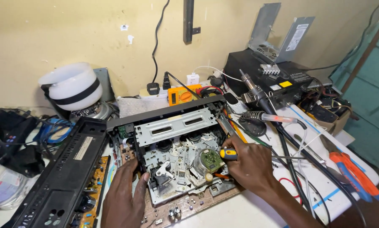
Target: Disassembling an electronic device by removing screws and internal circuit boards using a screwdriver.
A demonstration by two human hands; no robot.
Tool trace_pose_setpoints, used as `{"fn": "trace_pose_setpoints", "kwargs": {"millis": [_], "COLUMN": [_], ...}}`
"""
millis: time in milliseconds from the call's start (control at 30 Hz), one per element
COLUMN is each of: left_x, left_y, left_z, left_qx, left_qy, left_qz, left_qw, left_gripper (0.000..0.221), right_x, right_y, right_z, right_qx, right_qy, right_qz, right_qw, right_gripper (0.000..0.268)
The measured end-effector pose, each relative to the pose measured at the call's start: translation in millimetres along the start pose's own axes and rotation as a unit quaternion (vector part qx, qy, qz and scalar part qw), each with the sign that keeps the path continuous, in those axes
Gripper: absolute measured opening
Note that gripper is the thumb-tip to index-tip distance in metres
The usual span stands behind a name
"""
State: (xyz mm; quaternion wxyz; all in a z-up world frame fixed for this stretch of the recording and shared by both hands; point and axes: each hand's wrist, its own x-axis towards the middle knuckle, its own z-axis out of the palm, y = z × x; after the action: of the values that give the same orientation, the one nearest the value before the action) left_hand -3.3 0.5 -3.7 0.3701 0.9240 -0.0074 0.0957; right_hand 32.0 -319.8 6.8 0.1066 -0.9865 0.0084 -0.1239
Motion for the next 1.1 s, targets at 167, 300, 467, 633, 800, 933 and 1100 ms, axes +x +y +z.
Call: {"fn": "trace_pose_setpoints", "kwargs": {"millis": [167,300,467,633,800,933,1100], "left_x": [1.3,2.4,1.5,1.5,3.1,3.7,4.3], "left_y": [4.0,8.2,5.2,2.4,-5.8,-10.4,-9.9], "left_z": [-3.1,-7.6,-4.7,-4.8,-2.8,1.6,1.6], "left_qx": [-0.024,-0.03,-0.061,-0.074,-0.052,-0.049,-0.038], "left_qy": [0.004,-0.024,-0.007,-0.003,-0.033,-0.055,-0.064], "left_qz": [-0.002,-0.05,-0.052,-0.034,-0.014,-0.024,-0.032], "left_qw": [1.0,0.998,0.997,0.997,0.998,0.997,0.997], "left_gripper": [0.055,0.053,0.05,0.049,0.058,0.059,0.06], "right_x": [-3.4,-6.2,-5.9,-8.3,-5.4,-7.7,-23.7], "right_y": [-2.5,-4.2,-6.9,-6.1,-27.2,-17.1,-47.0], "right_z": [-4.3,-4.0,-2.9,-1.9,-38.6,-79.9,-146.6], "right_qx": [0.008,0.012,0.009,-0.007,0.052,0.155,0.18], "right_qy": [0.046,0.066,0.068,0.076,-0.037,-0.087,0.15], "right_qz": [-0.029,-0.025,-0.002,0.001,0.057,0.037,0.014], "right_qw": [0.998,0.997,0.998,0.997,0.996,0.983,0.972], "right_gripper": [0.046,0.049,0.048,0.05,0.029,0.039,0.025]}}
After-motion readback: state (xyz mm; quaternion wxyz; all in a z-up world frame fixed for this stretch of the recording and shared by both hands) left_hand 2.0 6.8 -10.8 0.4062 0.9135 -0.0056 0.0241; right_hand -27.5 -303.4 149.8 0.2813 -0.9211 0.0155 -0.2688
